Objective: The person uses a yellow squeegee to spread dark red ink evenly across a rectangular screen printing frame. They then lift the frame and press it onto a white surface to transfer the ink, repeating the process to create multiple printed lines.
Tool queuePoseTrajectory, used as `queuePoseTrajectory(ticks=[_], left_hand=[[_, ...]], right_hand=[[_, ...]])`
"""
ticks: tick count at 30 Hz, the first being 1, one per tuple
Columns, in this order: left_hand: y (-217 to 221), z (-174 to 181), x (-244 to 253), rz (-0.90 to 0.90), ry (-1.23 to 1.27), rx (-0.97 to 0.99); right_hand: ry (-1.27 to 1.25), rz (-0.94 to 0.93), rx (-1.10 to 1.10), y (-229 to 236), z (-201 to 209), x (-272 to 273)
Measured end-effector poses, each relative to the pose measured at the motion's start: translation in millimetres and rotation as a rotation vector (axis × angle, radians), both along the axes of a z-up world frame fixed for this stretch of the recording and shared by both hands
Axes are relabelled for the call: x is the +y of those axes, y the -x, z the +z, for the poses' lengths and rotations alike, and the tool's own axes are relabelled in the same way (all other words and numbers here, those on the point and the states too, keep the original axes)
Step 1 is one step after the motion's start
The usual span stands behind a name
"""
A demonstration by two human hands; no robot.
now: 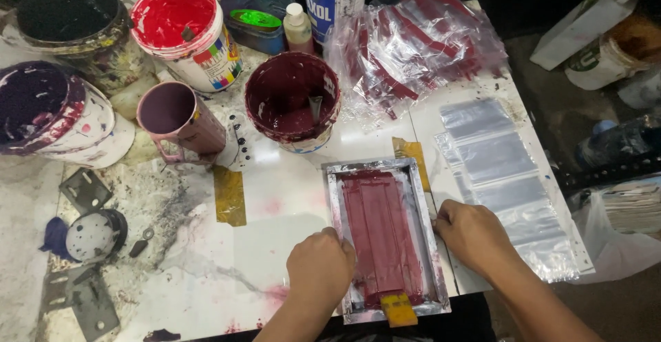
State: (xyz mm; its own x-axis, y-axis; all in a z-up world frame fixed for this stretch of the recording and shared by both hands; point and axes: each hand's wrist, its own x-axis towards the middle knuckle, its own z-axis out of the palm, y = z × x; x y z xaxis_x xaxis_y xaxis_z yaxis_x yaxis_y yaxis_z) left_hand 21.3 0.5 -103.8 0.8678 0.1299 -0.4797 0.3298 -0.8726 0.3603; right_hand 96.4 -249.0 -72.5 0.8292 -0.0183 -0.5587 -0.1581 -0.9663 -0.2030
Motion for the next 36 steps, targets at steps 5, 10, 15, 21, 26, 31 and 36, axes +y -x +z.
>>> queuePoseTrajectory(ticks=[5, 10, 15, 21, 26, 31, 36], left_hand=[[1, -2, 2, -0.004, 0.014, -0.008], [-1, 6, 4, 0.005, 0.044, -0.004], [-3, 12, 9, 0.059, 0.100, -0.008], [0, 35, 24, 0.093, 0.076, 0.034], [19, 41, 53, 0.160, -0.008, 0.035], [31, 54, 78, 0.227, -0.119, 0.058], [39, 42, 93, 0.236, -0.214, -0.011]], right_hand=[[-0.021, 0.011, -0.026, 1, -4, -2], [-0.009, -0.002, -0.011, 0, -4, -2], [-0.009, 0.019, -0.011, -1, -4, -3], [-0.002, -0.028, 0.015, 0, 12, 7], [-0.015, -0.034, 0.016, 1, 9, 4], [0.007, -0.043, 0.006, 5, 10, 6], [-0.042, -0.073, -0.064, 14, 9, 5]])
